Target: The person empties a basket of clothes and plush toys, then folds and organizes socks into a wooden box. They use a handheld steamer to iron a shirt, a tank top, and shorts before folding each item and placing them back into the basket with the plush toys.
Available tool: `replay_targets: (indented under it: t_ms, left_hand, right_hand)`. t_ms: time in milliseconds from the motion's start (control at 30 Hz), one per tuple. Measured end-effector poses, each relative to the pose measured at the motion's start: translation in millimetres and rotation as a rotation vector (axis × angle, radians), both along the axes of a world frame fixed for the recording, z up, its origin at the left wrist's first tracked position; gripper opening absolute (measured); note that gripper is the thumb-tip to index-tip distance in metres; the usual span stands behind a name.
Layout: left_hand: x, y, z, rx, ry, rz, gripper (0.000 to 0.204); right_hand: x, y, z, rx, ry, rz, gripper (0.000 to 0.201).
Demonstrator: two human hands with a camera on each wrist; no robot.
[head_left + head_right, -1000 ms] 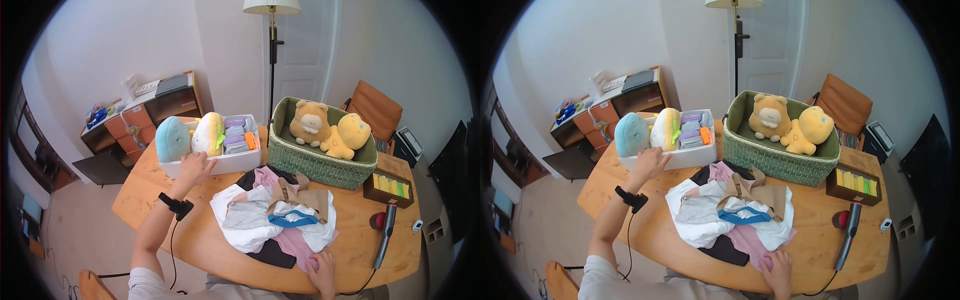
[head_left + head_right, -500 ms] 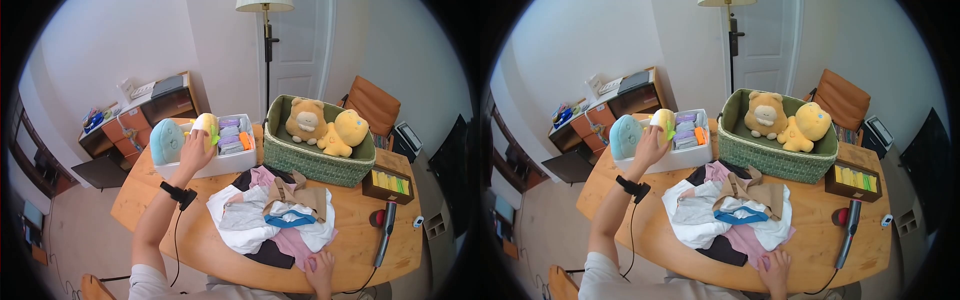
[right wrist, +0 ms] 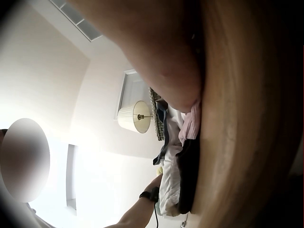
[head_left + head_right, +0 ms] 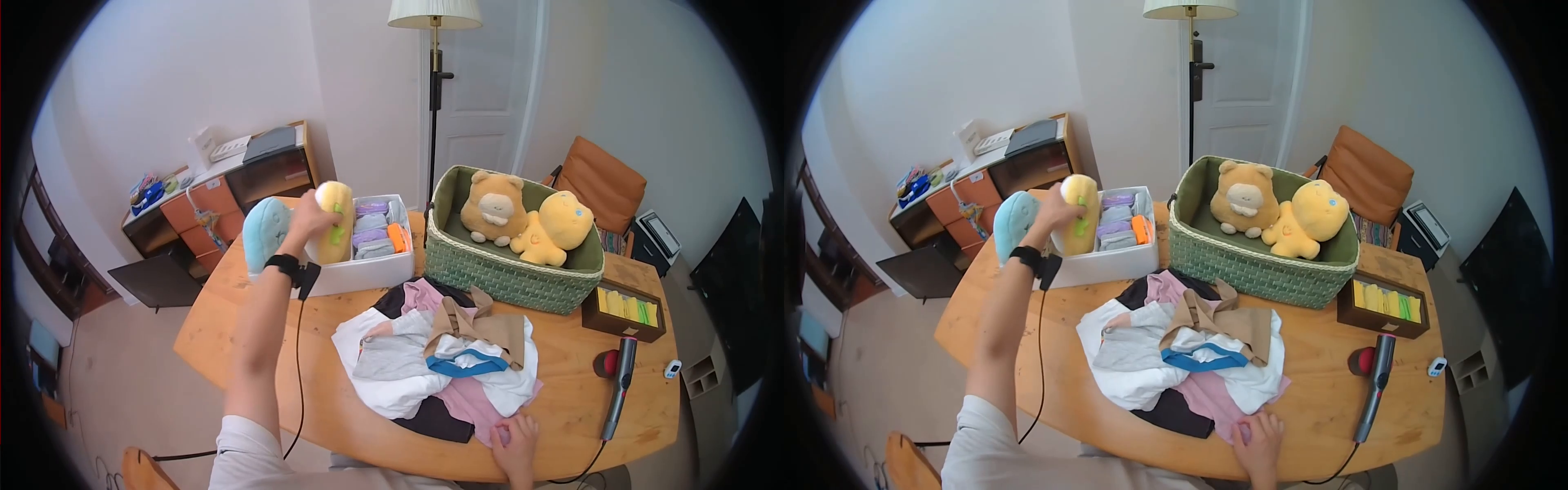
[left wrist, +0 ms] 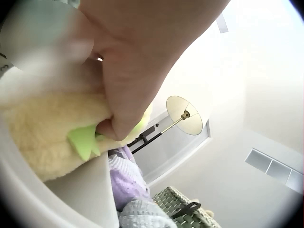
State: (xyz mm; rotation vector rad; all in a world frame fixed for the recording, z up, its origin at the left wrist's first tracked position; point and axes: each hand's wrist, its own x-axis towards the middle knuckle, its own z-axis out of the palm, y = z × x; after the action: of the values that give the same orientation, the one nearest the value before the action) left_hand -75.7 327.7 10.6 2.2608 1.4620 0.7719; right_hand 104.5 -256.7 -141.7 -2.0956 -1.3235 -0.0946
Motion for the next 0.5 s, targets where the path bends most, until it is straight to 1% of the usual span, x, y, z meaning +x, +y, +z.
replay_targets:
  t_ms: [33, 100, 133, 167, 200, 267, 300, 333, 367, 400, 433, 467, 500]
  left_hand:
    - [-3, 0, 2, 0.095, -0.13, -0.006, 0.074]
    - [-14, -23, 28, 0.145, -0.405, -0.127, 0.07]
    - [-22, -34, 39, 0.18, -0.481, -0.22, 0.069]
    - [-33, -57, 51, 0.242, -0.489, -0.298, 0.072]
    - [-42, -99, 72, 0.152, -0.432, -0.308, 0.076]
    - [-67, -146, 77, 0.403, -0.246, -0.474, 0.078]
    - [-72, -180, 78, 0.49, -0.164, -0.514, 0.078]
    - [-82, -189, 53, 0.501, -0.173, -0.615, 0.078]
    - [-94, -210, 38, 0.437, -0.054, -0.709, 0.081]
    - [-103, -224, 20, 0.293, 0.029, -0.791, 0.08]
    - [-106, -239, 10, 0.254, 0.167, -0.811, 0.076]
    - [-111, -251, 2, 0.211, 0.308, -0.822, 0.073]
    - [-117, -256, -12, 0.207, 0.303, -0.835, 0.073]
  right_hand:
    - [-2, 0, -1, 0.005, -0.006, 0.001, 0.014]
    - [-3, 1, 1, -0.013, 0.025, 0.0, 0.014]
    - [-3, 1, 3, -0.028, 0.046, 0.002, 0.014]
    - [-4, 2, 5, -0.039, 0.053, 0.004, 0.014]
    - [-4, 2, 7, -0.032, 0.044, 0.004, 0.014]
    - [-5, 2, 9, -0.031, 0.04, -0.014, 0.015]
    - [-5, 1, 9, -0.04, 0.055, 0.002, 0.016]
    - [-4, 0, 11, -0.046, 0.065, 0.01, 0.017]
    - [-2, -1, 16, -0.047, 0.058, -0.022, 0.017]
    - [0, -1, 24, 0.001, 0.11, 0.0, 0.02]
    - [3, 0, 34, 0.05, 0.162, 0.028, 0.022]
    - [11, 2, 47, 0.048, 0.155, 0.009, 0.022]
    - [24, 5, 65, 0.057, 0.108, 0.031, 0.024]
